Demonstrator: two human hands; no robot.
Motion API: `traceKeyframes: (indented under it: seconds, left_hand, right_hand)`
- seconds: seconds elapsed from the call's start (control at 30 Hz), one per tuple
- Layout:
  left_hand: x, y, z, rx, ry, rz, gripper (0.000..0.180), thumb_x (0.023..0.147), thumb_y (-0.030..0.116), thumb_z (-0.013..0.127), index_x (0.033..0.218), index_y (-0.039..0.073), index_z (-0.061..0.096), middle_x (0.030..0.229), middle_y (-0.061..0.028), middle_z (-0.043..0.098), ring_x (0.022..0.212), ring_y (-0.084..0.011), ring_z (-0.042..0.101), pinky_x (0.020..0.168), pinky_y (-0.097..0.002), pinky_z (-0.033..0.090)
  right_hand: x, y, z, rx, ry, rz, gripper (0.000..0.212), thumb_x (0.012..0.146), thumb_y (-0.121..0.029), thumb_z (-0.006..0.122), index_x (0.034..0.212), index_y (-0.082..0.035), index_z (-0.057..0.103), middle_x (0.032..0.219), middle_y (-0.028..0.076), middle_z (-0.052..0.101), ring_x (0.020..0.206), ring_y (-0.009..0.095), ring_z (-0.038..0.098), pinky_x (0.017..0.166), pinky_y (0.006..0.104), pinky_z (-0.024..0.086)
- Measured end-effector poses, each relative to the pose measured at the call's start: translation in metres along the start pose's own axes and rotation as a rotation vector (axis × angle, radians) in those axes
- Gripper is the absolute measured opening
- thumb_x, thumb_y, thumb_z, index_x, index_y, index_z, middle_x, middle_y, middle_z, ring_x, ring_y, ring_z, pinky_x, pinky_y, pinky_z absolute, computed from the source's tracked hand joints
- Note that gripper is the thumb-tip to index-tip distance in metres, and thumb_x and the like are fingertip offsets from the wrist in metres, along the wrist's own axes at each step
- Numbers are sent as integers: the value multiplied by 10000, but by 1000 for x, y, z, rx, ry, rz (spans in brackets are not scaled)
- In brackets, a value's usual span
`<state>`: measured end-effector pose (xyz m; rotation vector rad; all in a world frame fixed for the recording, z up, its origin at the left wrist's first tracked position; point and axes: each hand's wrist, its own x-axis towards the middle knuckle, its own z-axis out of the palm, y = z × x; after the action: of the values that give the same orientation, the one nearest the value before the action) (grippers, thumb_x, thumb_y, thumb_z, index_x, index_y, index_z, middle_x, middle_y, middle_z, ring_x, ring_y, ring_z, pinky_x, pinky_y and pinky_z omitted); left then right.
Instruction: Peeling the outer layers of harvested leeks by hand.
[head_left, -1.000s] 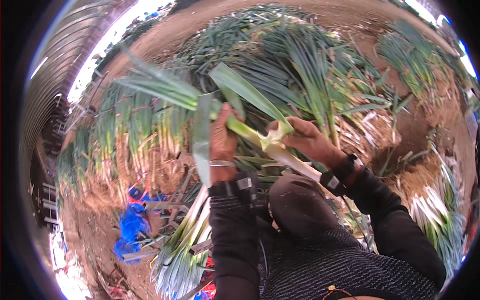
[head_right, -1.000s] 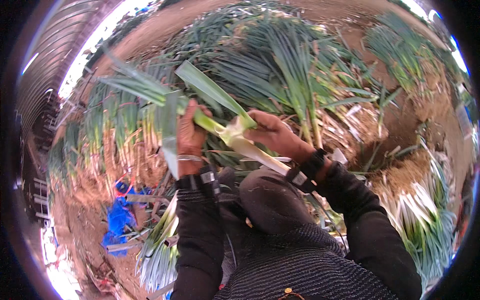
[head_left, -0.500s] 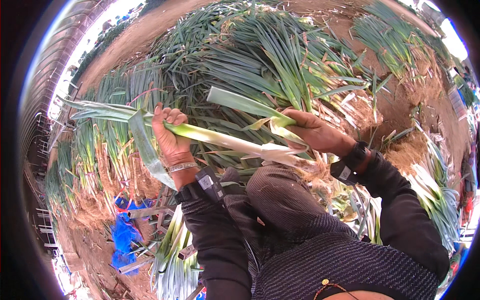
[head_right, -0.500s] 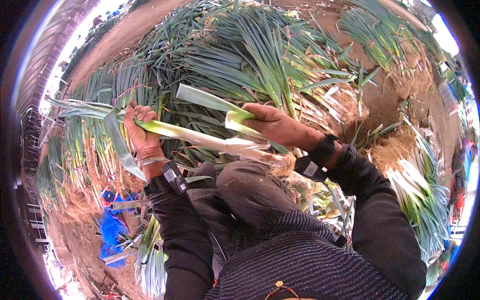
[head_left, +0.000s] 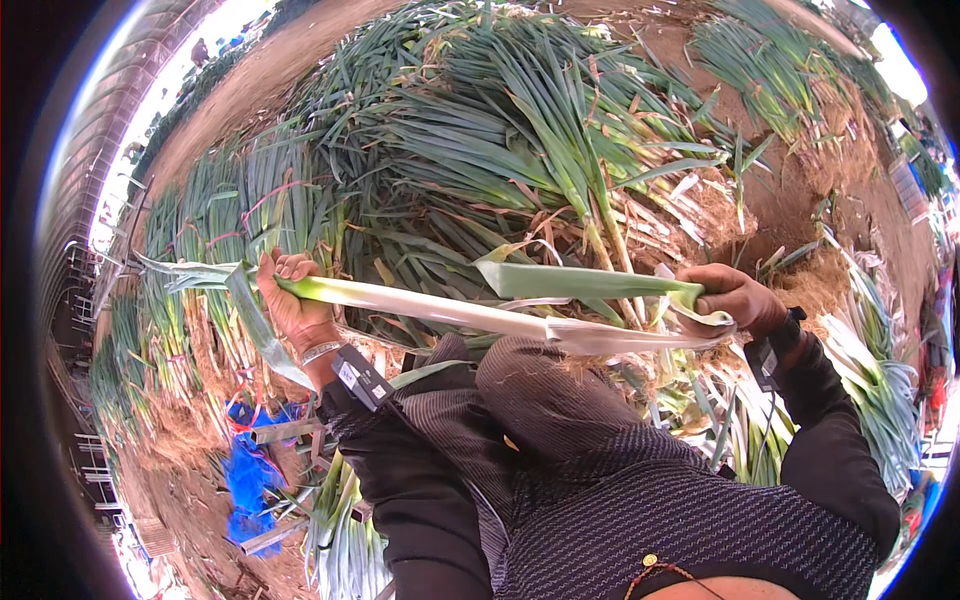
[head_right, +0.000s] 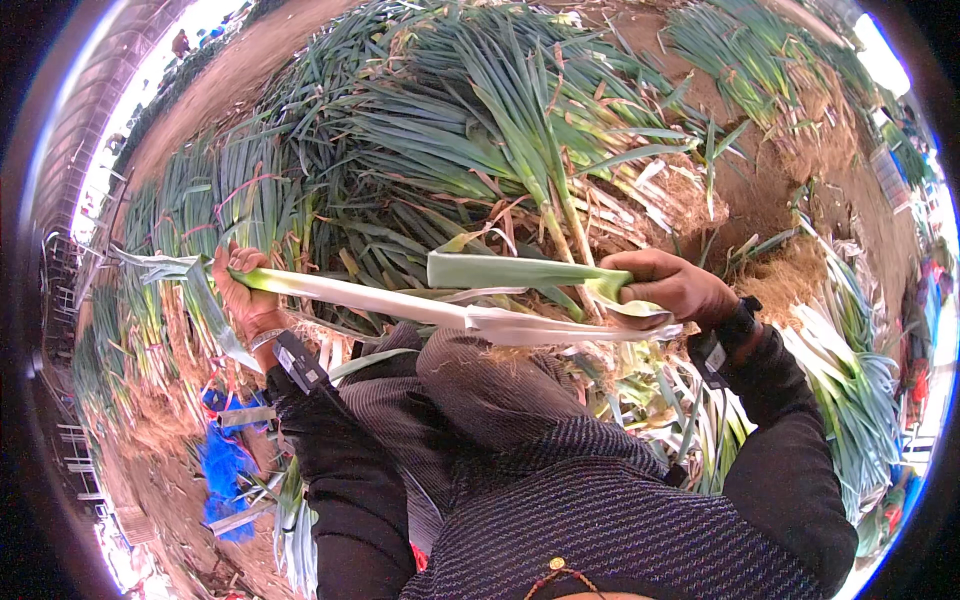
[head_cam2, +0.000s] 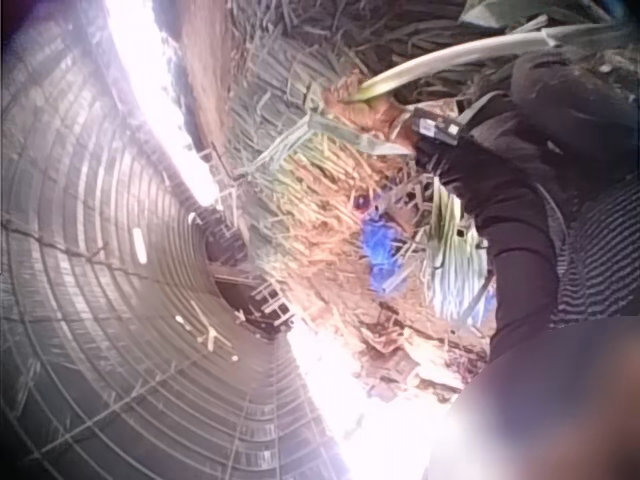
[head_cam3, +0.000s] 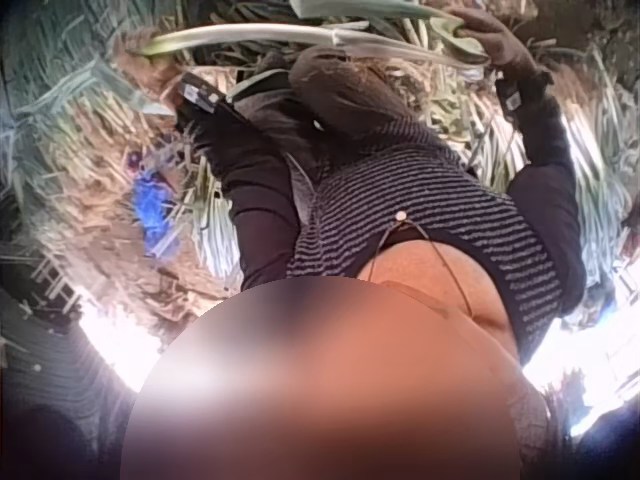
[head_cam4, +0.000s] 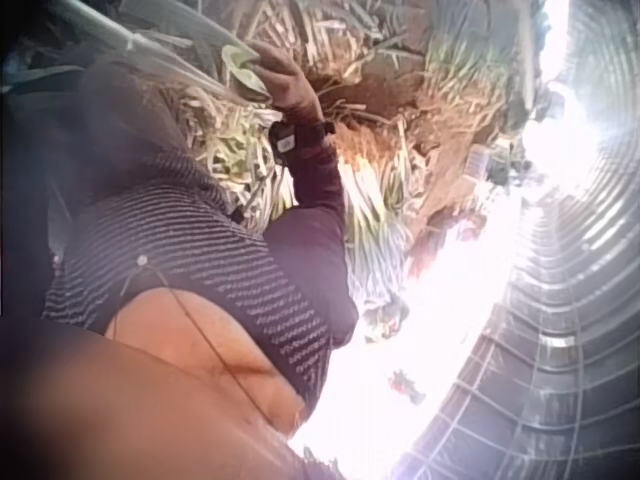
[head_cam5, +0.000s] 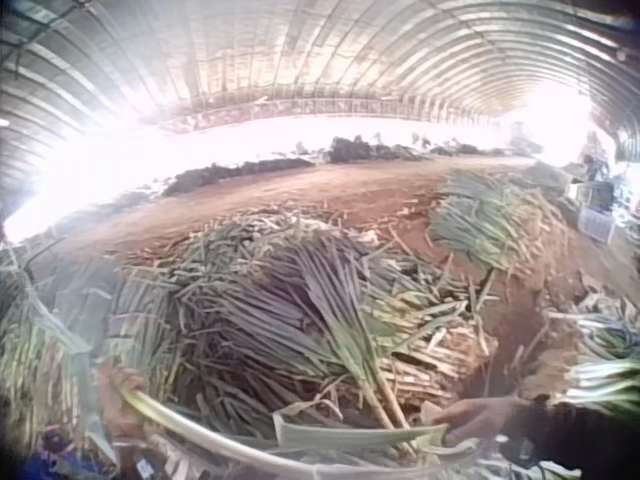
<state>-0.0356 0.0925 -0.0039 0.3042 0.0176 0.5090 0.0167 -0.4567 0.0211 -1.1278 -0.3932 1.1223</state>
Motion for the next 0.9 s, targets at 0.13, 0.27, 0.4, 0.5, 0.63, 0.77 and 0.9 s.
traceKeyframes:
  seconds: [0.13,0.27,0.4,0.5,0.63,0.77,0.9]
  left_hand:
    - [1,9,-9,11,37,-31,153,878,119,659,907,17,549,647,17,451,574,-99,470,515,-237,432]
    - [2,-1,-11,75,80,6,143,885,120,646,878,27,538,646,16,459,562,-97,480,497,-243,438]
    - [5,-12,-12,59,159,-39,133,880,101,641,847,40,527,647,13,480,546,-90,495,468,-235,444]
    - [6,-17,-15,152,218,1,142,864,69,651,815,58,518,627,19,476,532,-84,487,463,-229,448]
    - [2,-3,-24,183,218,6,170,866,81,655,790,81,503,631,24,481,534,-86,504,467,-229,468]
    - [-2,9,-32,234,223,33,179,855,81,659,792,92,492,629,33,486,525,-79,513,452,-226,477]
    - [-9,18,-26,327,624,329,236,773,53,717,805,107,490,619,37,495,458,-89,488,397,-219,476]
  right_hand:
    - [-27,2,-5,50,85,47,277,899,-95,618,1130,35,539,799,14,558,665,95,535,578,241,422]
    - [-53,13,-13,108,26,49,369,882,-90,639,1206,39,517,862,53,611,719,117,576,610,248,449]
    - [-80,14,6,64,203,73,327,881,-115,644,1148,32,525,801,65,592,663,129,560,552,256,425]
    - [-94,32,0,178,116,-23,315,887,-120,627,1134,38,513,707,49,517,539,106,441,482,246,322]
    - [-105,43,-1,244,126,-9,334,896,-104,599,1174,57,508,689,55,496,503,100,406,467,249,303]
    - [-103,56,-19,265,140,-27,354,903,-110,584,1213,45,512,689,52,493,496,96,412,471,251,322]
    - [-140,66,-56,407,-3,-250,517,903,-122,578,1364,27,398,710,46,528,505,92,469,454,270,365]
